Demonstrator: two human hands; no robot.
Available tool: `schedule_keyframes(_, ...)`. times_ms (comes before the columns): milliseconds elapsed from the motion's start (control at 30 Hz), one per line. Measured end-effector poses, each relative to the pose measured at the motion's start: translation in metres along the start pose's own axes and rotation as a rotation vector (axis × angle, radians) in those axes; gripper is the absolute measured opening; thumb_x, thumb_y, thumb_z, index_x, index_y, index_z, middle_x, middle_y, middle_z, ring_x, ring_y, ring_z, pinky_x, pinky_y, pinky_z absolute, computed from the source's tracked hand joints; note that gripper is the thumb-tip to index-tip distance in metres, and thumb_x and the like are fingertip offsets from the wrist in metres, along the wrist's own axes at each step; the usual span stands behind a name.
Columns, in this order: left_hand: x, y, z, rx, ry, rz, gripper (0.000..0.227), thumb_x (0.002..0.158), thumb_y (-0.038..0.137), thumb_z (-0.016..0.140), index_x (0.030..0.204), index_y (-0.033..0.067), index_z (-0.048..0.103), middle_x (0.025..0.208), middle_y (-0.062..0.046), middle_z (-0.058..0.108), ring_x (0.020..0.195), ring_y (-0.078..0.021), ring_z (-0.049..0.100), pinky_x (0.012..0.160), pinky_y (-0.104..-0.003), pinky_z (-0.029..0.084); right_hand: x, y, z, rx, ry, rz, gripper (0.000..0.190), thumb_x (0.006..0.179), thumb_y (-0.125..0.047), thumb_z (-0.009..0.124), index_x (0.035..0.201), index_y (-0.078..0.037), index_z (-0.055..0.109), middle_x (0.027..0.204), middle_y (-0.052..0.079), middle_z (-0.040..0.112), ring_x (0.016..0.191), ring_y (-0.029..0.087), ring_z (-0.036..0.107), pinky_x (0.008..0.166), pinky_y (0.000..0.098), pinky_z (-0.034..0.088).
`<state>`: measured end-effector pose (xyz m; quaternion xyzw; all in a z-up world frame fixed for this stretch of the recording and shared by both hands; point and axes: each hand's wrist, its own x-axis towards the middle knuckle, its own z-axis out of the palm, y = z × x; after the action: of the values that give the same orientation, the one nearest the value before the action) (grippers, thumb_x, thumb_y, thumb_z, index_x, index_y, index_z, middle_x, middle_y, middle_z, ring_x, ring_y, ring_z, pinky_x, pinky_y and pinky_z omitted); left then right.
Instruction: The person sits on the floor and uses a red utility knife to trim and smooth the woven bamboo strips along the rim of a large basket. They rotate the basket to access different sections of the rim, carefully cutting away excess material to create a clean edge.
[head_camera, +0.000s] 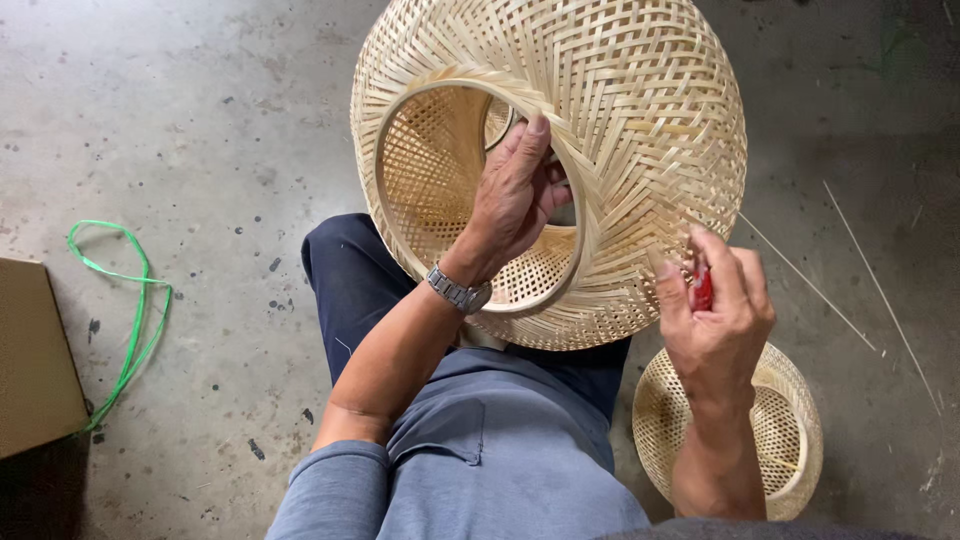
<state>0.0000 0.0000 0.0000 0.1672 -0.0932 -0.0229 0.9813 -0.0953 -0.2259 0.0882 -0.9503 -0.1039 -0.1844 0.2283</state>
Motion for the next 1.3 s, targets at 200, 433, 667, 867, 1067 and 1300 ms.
schedule_keyframes(200, -0.008, 0.001, 0.006, -0.054, -0.022, -0.055, 0.036, 0.116, 0.030, 0.055, 0.124, -0.0048, 0.057, 0.115, -0.014, 0.066, 0.098, -0.0161, 0.067, 0.094, -0.039, 0.062, 0.001, 0.014, 0.004, 0.033, 0.097, -0.189, 0.048, 0.105, -0.030, 0.086, 0.140, -0.004, 0.065, 0.106, 0.006, 0.055, 0.089, 0.015, 0.060, 0.074, 0.0327, 0.054)
schedule_keyframes(433, -0.025, 0.010, 0.015, 0.272, -0.082, -0.154, 0.042, 0.104, 0.018, 0.062, 0.139, 0.0037, 0.045, 0.125, -0.014, 0.064, 0.108, -0.0218, 0.071, 0.091, -0.040, 0.062, 0.007, 0.023, 0.010, 0.088, 0.071, -0.128, 0.048, 0.101, -0.026, 0.088, 0.139, -0.005, 0.067, 0.104, 0.004, 0.053, 0.085, 0.013, 0.055, 0.073, 0.0316, 0.051)
schedule_keyframes(667, -0.044, -0.008, 0.007, 0.292, -0.090, -0.126, 0.045, 0.113, 0.011, 0.061, 0.149, -0.0092, 0.044, 0.131, -0.016, 0.063, 0.115, -0.0177, 0.065, 0.101, -0.033, 0.058, 0.014, 0.030, -0.014, 0.040, -0.081, -0.130, 0.049, 0.112, -0.030, 0.048, 0.146, 0.002, 0.061, 0.098, 0.006, 0.051, 0.079, 0.016, 0.053, 0.066, 0.0323, 0.049)
schedule_keyframes(867, -0.058, -0.012, 0.025, 0.296, -0.158, -0.133, 0.072, 0.101, -0.004, 0.056, 0.165, -0.0008, 0.022, 0.145, -0.013, 0.053, 0.121, -0.0146, 0.059, 0.100, -0.033, 0.052, 0.015, 0.009, -0.041, -0.133, -0.190, -0.173, 0.042, 0.113, -0.022, 0.062, 0.146, 0.003, 0.063, 0.089, 0.013, 0.066, 0.071, 0.021, 0.062, 0.061, 0.0372, 0.051)
schedule_keyframes(1067, -0.065, -0.029, 0.032, 0.303, -0.087, -0.087, 0.066, 0.102, -0.006, 0.056, 0.162, -0.0060, 0.027, 0.156, -0.012, 0.047, 0.142, -0.0157, 0.050, 0.123, -0.033, 0.042, 0.022, -0.006, -0.050, -0.321, -0.191, -0.402, 0.043, 0.106, -0.022, 0.072, 0.140, 0.004, 0.065, 0.098, 0.013, 0.069, 0.089, 0.026, 0.068, 0.075, 0.0394, 0.057)
schedule_keyframes(1300, -0.068, -0.036, 0.034, 0.261, -0.083, -0.093, 0.059, 0.102, -0.005, 0.056, 0.158, -0.0057, 0.035, 0.152, -0.015, 0.052, 0.138, -0.0173, 0.053, 0.119, -0.033, 0.045, 0.033, -0.016, -0.054, -0.478, -0.242, -0.552, 0.048, 0.095, -0.021, 0.078, 0.136, 0.002, 0.067, 0.096, 0.012, 0.066, 0.083, 0.026, 0.066, 0.071, 0.0361, 0.057)
